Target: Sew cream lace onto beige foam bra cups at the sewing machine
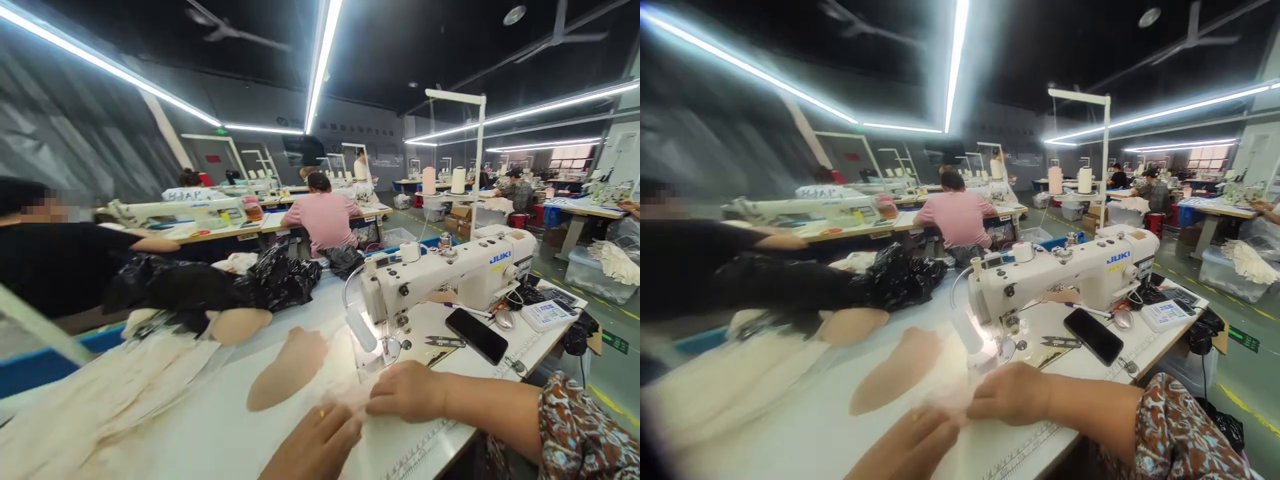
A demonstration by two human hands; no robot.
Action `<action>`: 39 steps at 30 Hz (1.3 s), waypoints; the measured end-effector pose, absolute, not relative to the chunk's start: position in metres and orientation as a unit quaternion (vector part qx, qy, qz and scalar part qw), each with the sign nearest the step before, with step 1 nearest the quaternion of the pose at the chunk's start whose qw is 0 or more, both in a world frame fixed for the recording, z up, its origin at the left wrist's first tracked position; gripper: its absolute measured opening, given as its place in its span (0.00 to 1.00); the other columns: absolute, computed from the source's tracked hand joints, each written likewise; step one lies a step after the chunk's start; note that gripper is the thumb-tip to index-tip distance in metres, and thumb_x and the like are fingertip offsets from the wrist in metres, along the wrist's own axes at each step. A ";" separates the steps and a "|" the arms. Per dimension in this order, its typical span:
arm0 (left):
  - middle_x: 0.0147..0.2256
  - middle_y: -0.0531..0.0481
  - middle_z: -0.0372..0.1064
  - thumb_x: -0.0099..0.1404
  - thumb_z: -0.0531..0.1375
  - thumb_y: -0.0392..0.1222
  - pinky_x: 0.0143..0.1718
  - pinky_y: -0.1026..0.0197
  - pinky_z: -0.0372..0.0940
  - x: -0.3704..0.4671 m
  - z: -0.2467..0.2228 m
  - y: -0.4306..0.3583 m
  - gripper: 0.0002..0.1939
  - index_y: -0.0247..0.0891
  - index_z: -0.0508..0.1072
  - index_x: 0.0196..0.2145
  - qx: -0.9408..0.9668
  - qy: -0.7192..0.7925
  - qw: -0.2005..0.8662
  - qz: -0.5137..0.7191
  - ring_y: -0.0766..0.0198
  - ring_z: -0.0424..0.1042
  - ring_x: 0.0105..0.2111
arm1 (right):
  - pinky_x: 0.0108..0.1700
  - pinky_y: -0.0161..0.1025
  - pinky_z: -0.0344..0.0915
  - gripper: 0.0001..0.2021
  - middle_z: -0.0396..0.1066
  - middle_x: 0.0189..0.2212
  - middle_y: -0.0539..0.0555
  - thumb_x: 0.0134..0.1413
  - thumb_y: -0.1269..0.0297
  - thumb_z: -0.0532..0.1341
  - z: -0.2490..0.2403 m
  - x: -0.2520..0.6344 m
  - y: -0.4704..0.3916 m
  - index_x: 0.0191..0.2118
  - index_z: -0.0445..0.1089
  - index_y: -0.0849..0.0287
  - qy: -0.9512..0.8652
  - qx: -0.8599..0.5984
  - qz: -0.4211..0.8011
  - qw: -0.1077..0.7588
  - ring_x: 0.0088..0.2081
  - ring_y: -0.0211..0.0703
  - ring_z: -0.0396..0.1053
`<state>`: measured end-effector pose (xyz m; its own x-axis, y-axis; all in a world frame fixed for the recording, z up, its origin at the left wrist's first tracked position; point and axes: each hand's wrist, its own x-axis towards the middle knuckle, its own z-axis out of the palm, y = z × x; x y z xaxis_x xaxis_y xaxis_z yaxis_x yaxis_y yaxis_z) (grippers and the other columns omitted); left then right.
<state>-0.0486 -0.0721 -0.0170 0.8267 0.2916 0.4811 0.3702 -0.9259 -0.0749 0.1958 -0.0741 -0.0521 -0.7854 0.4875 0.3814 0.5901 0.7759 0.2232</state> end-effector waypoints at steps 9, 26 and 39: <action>0.28 0.50 0.64 0.65 0.55 0.26 0.29 0.57 0.56 -0.012 -0.021 -0.044 0.12 0.39 0.65 0.28 -0.964 -0.227 0.077 -0.116 0.59 0.62 0.27 | 0.40 0.38 0.64 0.14 0.76 0.39 0.54 0.68 0.78 0.54 -0.047 0.231 -0.061 0.44 0.76 0.56 -0.928 -0.315 -0.038 0.196 0.41 0.44 0.68; 0.31 0.50 0.68 0.68 0.53 0.25 0.31 0.61 0.57 -0.015 -0.030 -0.050 0.13 0.37 0.68 0.28 -0.946 -0.251 0.018 -0.202 0.62 0.62 0.31 | 0.37 0.38 0.65 0.14 0.72 0.36 0.55 0.71 0.72 0.54 -0.030 0.237 -0.079 0.52 0.75 0.56 -0.916 -0.327 0.069 0.220 0.39 0.45 0.64; 0.38 0.46 0.73 0.70 0.54 0.29 0.44 0.54 0.65 -0.009 -0.028 -0.055 0.09 0.36 0.72 0.35 -0.952 -0.212 0.032 -0.217 0.57 0.70 0.40 | 0.38 0.39 0.67 0.15 0.71 0.35 0.55 0.70 0.73 0.53 -0.031 0.236 -0.081 0.52 0.75 0.56 -0.912 -0.349 0.065 0.205 0.39 0.45 0.66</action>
<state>-0.0087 -0.0553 -0.0283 0.8158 0.3894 0.4275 0.4169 -0.9084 0.0319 0.2359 -0.0808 -0.0307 -0.6728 0.6631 0.3280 0.6101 0.7481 -0.2611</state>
